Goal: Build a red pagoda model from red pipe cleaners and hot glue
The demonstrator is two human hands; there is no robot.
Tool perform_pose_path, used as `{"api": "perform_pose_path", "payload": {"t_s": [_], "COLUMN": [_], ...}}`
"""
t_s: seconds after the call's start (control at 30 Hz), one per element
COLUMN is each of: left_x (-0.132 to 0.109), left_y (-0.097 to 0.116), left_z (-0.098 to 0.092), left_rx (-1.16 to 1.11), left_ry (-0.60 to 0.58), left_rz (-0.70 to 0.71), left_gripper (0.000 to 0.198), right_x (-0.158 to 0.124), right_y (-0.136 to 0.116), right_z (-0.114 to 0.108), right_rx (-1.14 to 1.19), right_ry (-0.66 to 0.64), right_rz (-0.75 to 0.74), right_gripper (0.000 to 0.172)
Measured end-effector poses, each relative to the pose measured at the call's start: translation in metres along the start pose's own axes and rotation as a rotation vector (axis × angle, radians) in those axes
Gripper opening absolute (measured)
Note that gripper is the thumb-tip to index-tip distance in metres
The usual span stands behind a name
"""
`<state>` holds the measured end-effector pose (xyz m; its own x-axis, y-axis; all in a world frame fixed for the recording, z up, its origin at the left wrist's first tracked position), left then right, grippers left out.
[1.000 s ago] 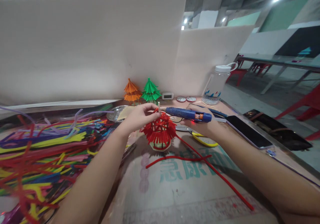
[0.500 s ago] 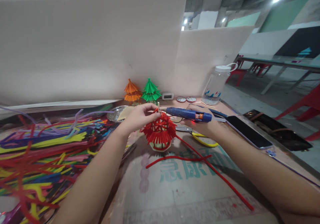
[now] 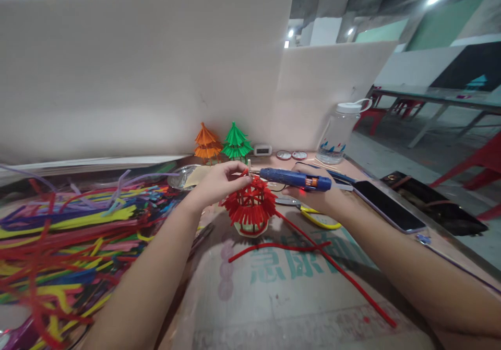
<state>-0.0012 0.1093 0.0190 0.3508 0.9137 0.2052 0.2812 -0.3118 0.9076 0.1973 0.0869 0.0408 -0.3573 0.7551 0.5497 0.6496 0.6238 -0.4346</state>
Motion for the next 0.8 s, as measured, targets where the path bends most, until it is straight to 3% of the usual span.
{"api": "perform_pose_path", "payload": {"t_s": [0.2, 0.4, 0.63, 0.8], "left_x": [0.000, -0.001, -0.002, -0.001], "left_y": [-0.001, 0.002, 0.008, 0.004], "left_z": [0.002, 0.001, 0.000, 0.001], "left_rx": [-0.044, -0.032, 0.006, 0.017], "left_ry": [-0.012, -0.039, -0.098, -0.106], "left_rz": [-0.002, 0.034, 0.149, 0.105], "left_gripper": [0.033, 0.030, 0.023, 0.024], "right_x": [0.003, 0.002, -0.001, 0.000], "right_y": [0.000, 0.001, -0.010, -0.007], "right_z": [-0.001, -0.003, -0.001, -0.003], "right_rx": [-0.012, 0.084, 0.315, 0.294], "right_ry": [0.017, 0.009, -0.245, -0.220], "right_rz": [0.010, -0.009, -0.130, -0.088], "right_gripper": [0.022, 0.028, 0.034, 0.036]}}
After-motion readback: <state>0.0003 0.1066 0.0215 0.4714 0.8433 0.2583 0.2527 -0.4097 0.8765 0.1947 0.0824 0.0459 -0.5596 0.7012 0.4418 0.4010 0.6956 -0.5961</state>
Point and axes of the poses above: each hand's wrist, its own x-axis towards the middle knuckle, its own z-axis out of the palm, y = z × x, the point moved 8 cm from there along x, towards the middle knuckle, and after that the axes turned 1 degree about -x, right-handed, at the moved point
